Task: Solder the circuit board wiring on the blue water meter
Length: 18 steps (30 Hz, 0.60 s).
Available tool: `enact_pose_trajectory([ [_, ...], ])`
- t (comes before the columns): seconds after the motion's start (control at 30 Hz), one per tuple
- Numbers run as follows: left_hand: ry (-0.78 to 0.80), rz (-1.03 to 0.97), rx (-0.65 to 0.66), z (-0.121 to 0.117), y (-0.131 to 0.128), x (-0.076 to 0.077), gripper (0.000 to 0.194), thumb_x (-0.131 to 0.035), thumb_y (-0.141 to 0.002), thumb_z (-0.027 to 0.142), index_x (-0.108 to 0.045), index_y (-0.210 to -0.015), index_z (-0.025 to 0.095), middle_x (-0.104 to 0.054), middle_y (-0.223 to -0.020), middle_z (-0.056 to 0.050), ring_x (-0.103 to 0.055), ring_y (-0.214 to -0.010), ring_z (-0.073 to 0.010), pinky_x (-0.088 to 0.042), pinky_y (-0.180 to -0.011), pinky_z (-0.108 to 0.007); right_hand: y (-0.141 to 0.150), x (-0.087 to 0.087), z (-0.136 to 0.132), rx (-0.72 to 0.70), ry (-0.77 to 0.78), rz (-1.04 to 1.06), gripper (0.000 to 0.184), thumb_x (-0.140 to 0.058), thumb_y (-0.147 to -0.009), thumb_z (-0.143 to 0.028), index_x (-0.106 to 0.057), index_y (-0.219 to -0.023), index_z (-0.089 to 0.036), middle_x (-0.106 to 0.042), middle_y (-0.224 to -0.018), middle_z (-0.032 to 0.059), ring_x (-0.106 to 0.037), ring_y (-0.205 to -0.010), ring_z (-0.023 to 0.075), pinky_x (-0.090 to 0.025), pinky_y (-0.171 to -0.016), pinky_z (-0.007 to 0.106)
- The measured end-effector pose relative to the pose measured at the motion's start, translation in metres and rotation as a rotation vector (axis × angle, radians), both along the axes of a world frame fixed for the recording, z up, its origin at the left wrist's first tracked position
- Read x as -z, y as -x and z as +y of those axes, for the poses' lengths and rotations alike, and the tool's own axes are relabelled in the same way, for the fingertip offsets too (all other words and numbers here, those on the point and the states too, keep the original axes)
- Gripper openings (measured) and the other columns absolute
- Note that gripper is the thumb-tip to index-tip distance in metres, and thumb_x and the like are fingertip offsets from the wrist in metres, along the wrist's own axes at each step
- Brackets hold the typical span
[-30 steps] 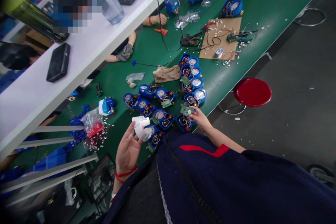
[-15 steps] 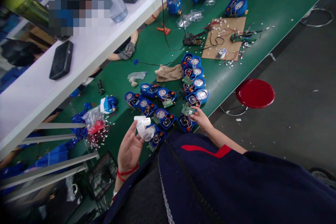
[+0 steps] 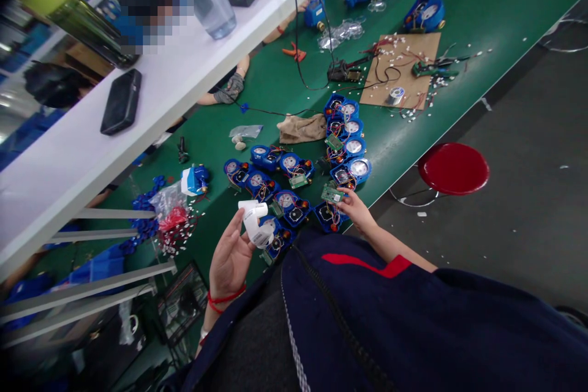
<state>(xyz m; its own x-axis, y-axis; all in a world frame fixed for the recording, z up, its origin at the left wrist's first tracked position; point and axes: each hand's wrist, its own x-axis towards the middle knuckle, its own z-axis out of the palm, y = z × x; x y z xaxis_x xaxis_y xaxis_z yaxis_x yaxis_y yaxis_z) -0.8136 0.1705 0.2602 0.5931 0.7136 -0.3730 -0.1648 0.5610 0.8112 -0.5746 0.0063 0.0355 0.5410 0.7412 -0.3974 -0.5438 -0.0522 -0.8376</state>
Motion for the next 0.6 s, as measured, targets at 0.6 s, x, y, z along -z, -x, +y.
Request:
enact_pose_trajectory([
  [0.6, 0.011, -0.027, -0.07, -0.002, 0.001, -0.007, 0.05, -0.062, -0.081, 0.026, -0.05, -0.129, 0.022, -0.045, -0.14, -0.011, -0.054, -0.114, -0.03, -0.05, -0.085, -0.041, -0.008, 0.011, -0.002, -0.018, 0.119, -0.102, 0.067, -0.073, -0.066, -0.036, -0.044, -0.126, -0.025, -0.068, -0.1, 0.0051, -0.066, -0.087, 0.0209, -0.053, -0.078, 0.035],
])
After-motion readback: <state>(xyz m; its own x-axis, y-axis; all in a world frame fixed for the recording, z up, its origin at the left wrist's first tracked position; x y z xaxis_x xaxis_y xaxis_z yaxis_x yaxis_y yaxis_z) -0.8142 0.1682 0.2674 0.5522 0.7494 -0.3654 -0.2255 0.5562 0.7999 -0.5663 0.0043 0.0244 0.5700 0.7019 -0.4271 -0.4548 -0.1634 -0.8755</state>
